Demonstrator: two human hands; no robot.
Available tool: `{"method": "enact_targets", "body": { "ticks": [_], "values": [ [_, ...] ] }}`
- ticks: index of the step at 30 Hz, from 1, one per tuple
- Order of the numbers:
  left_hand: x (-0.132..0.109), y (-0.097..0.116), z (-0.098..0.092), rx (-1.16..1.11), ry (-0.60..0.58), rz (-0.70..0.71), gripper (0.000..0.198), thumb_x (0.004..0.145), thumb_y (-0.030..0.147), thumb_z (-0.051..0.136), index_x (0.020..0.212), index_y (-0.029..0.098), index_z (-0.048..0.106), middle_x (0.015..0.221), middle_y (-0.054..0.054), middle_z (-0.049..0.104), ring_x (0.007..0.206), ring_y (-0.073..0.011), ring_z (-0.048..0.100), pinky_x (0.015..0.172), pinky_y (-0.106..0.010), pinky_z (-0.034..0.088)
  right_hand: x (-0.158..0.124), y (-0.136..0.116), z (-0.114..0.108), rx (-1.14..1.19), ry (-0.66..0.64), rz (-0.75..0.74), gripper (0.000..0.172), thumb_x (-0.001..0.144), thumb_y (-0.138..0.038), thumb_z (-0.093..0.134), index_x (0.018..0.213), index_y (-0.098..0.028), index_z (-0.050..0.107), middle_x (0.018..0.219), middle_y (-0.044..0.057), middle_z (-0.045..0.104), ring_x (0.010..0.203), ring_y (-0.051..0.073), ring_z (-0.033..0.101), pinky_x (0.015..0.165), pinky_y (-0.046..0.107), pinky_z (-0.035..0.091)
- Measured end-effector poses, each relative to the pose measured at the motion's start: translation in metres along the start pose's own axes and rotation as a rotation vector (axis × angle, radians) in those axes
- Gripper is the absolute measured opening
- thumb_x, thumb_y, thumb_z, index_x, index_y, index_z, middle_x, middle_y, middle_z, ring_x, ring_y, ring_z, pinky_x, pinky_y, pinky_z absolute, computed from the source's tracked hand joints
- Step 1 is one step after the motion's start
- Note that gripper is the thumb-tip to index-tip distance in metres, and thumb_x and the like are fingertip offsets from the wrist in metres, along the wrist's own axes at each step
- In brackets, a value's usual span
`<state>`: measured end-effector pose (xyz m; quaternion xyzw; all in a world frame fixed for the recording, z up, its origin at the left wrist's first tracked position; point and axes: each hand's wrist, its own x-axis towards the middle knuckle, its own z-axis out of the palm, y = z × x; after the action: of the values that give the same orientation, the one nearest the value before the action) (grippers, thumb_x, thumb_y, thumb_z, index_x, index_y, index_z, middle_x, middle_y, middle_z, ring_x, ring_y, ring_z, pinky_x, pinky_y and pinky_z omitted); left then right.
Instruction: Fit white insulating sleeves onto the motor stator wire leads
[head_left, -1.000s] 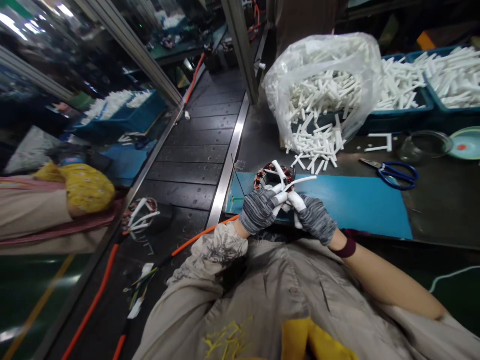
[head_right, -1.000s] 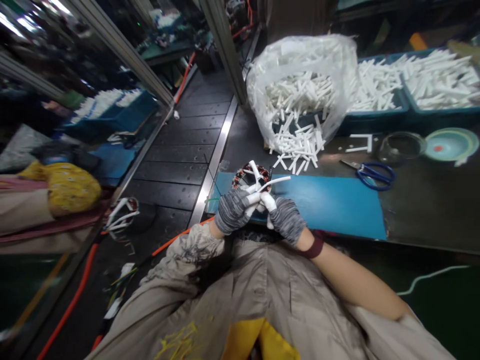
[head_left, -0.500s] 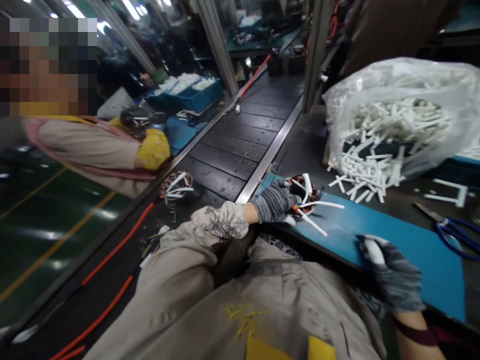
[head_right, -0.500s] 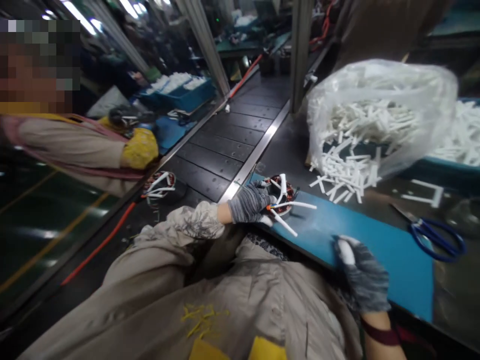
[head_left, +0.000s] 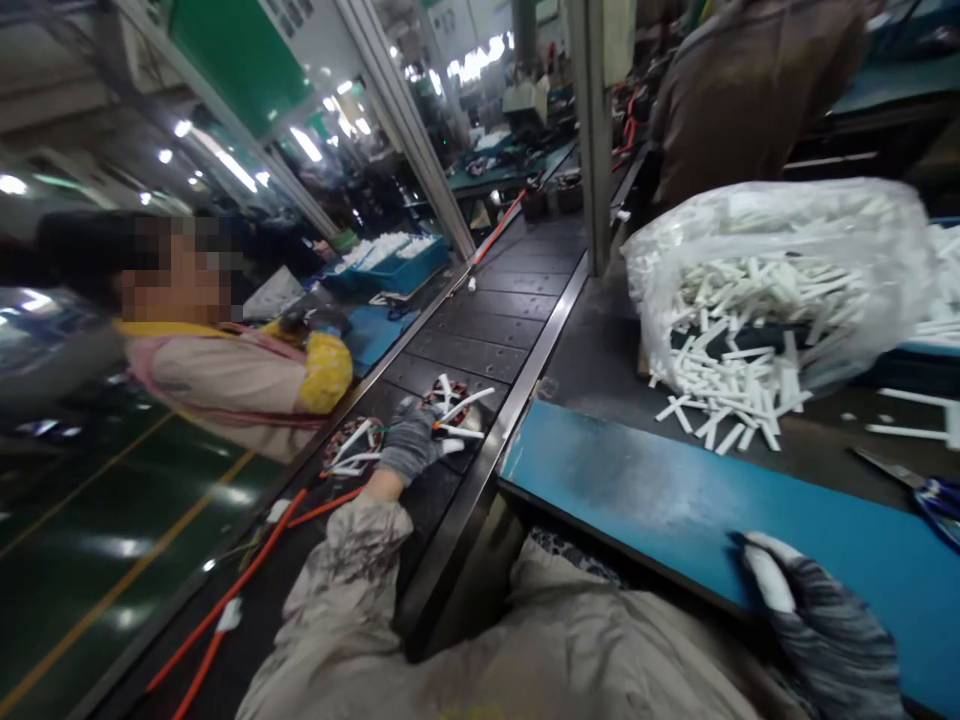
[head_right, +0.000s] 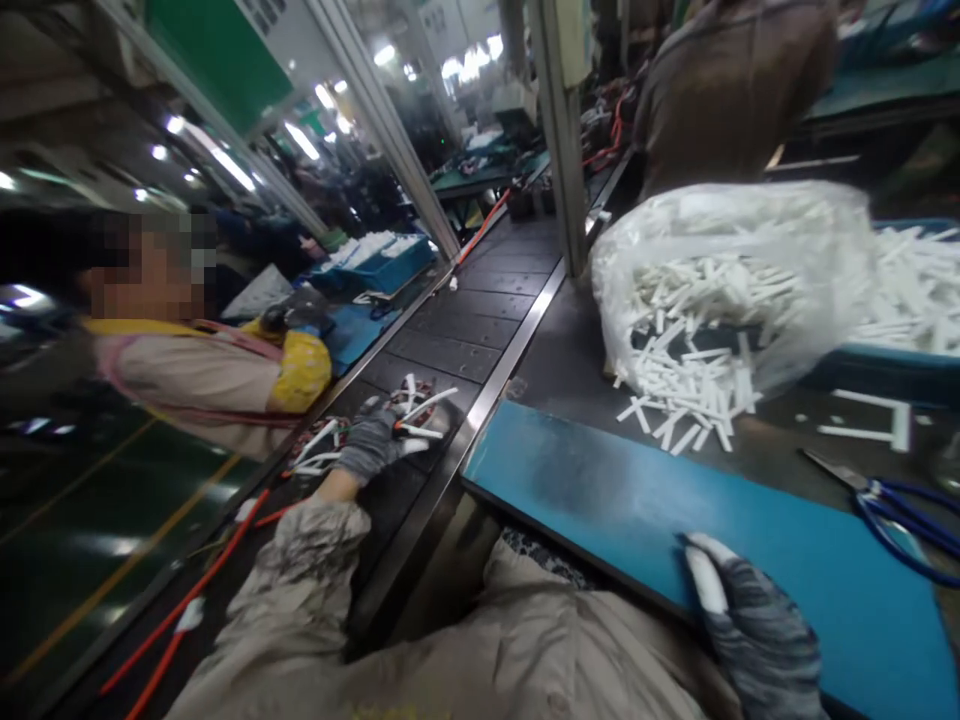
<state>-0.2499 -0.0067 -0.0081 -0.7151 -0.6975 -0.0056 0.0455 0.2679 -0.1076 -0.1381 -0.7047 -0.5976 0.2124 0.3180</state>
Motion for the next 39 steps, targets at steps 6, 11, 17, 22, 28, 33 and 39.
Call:
{"method": "enact_targets", "body": {
  "ticks": [6,11,17,22,28,33,39],
  "values": [
    [-0.011,0.029,-0.011,0.098,0.176,-0.09,0.059,0.086,0.019,0.07,0.143,0.004,0.066,0.153,-0.03,0.061,0.152,-0.0518,0.046,0.128,-0.076,0.021,0.003,-0.001,0.01,0.022,0.127,-0.12,0.062,0.1,-0.074,0.05,0.109,-0.023,0.084,0.109,0.013,0.084,0.098,0.039,0.081,0.1,0.058,0.063],
    [0.021,0.131,0.007,-0.282,0.019,0.385,0.045,0.1,0.04,0.067,0.142,0.025,0.072,0.128,-0.008,0.081,0.117,-0.0268,0.077,0.11,-0.038,0.058,0.006,0.01,0.013,0.015,0.198,-0.153,0.062,0.098,-0.078,0.054,0.105,-0.025,0.086,0.102,0.01,0.085,0.089,0.035,0.082,0.088,0.045,0.067],
    [0.057,0.208,0.064,-0.57,-0.13,0.496,0.035,0.102,0.039,0.068,0.131,0.024,0.079,0.107,-0.004,0.086,0.098,-0.0215,0.082,0.094,-0.029,0.062,0.01,0.012,0.014,0.004,0.278,-0.214,0.056,0.103,-0.07,0.052,0.106,-0.025,0.086,0.103,0.008,0.085,0.089,0.031,0.083,0.086,0.045,0.069],
    [0.062,0.209,0.102,-0.72,-0.137,0.41,0.026,0.1,0.031,0.069,0.121,0.024,0.083,0.107,-0.004,0.086,0.096,-0.0196,0.082,0.094,-0.028,0.062,0.011,0.003,0.019,-0.068,0.316,-0.25,0.06,0.106,-0.069,0.048,0.104,-0.023,0.086,0.102,0.01,0.085,0.088,0.03,0.083,0.082,0.042,0.07],
    [0.062,0.21,0.111,-0.719,-0.095,0.457,0.026,0.101,0.036,0.066,0.117,0.025,0.083,0.099,-0.004,0.086,0.087,-0.0192,0.081,0.088,-0.028,0.063,0.007,0.015,0.022,-0.099,0.316,-0.216,0.054,0.106,-0.065,0.051,0.108,-0.024,0.086,0.106,0.01,0.085,0.092,0.032,0.083,0.086,0.044,0.07],
    [0.064,0.212,0.111,-0.73,-0.056,0.48,0.025,0.102,0.037,0.065,0.114,0.027,0.084,0.098,-0.003,0.086,0.089,-0.0184,0.08,0.089,-0.027,0.062,0.007,0.02,0.02,-0.059,0.272,-0.162,0.054,0.104,-0.068,0.054,0.112,-0.025,0.085,0.109,0.012,0.084,0.096,0.034,0.082,0.093,0.049,0.068],
    [0.064,0.211,0.107,-0.725,-0.061,0.465,0.026,0.101,0.036,0.065,0.116,0.026,0.084,0.09,-0.002,0.084,0.078,-0.0164,0.077,0.085,-0.026,0.062,0.01,0.011,0.018,-0.079,0.28,-0.185,0.057,0.105,-0.069,0.052,0.109,-0.023,0.086,0.106,0.011,0.085,0.093,0.031,0.083,0.09,0.045,0.069]
  ]
}}
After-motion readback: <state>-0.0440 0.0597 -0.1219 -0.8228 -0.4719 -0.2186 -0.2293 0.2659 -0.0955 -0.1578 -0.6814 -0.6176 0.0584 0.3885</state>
